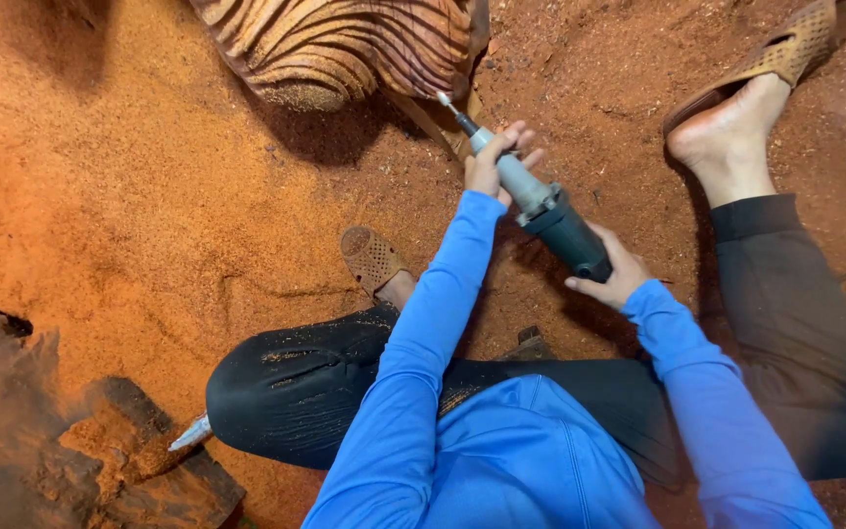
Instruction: Using a power rotary tool to carve and refine details on a large wooden sculpture
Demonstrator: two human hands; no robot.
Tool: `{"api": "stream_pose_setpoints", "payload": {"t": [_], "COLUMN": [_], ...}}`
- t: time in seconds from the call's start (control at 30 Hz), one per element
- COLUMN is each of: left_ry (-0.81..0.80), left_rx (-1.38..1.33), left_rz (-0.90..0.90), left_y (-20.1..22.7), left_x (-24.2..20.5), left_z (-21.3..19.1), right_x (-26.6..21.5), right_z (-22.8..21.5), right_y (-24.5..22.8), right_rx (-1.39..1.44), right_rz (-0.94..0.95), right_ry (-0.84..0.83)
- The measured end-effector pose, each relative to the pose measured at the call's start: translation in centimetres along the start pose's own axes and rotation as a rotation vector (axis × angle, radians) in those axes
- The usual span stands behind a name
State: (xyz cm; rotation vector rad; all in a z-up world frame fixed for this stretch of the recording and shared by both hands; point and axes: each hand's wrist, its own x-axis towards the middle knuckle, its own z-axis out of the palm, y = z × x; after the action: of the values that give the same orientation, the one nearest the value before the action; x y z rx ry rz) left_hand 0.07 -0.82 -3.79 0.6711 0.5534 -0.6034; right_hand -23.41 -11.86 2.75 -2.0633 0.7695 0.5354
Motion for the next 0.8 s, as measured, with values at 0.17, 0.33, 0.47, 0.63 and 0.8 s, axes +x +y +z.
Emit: {"api": "stream_pose_setpoints", "payload": {"t": [0.17,0.33,0.47,0.63,0.8], "left_ry": [0.087,0.127,0.141,0.151,0.147], "left_rx": [0.347,0.428,0.468,0.493,0.519], "left_rz": [0.116,0.130,0.118,0.099,0.094], "left_y": [1.1,1.3,0.3,-0.9,-1.4], "left_x": [1.8,2.9,3.7,4.2,3.3], "left_z": [-1.8,-2.7,-3.2,-3.3,-2.6], "right_x": [1.7,1.7,1.4,1.0,1.2], "right_z": [3.4,4.3,4.0,3.4,2.9], "right_y": [0.4,0.9,1.2,1.8,2.8], "right_rx": [0.058,0.092,0.088,0.078,0.076], "right_rz": [0.013,-0.009,-0.011,0.007,0.053], "right_ry": [-0.009,0.015,0.012,0.004,-0.021]}}
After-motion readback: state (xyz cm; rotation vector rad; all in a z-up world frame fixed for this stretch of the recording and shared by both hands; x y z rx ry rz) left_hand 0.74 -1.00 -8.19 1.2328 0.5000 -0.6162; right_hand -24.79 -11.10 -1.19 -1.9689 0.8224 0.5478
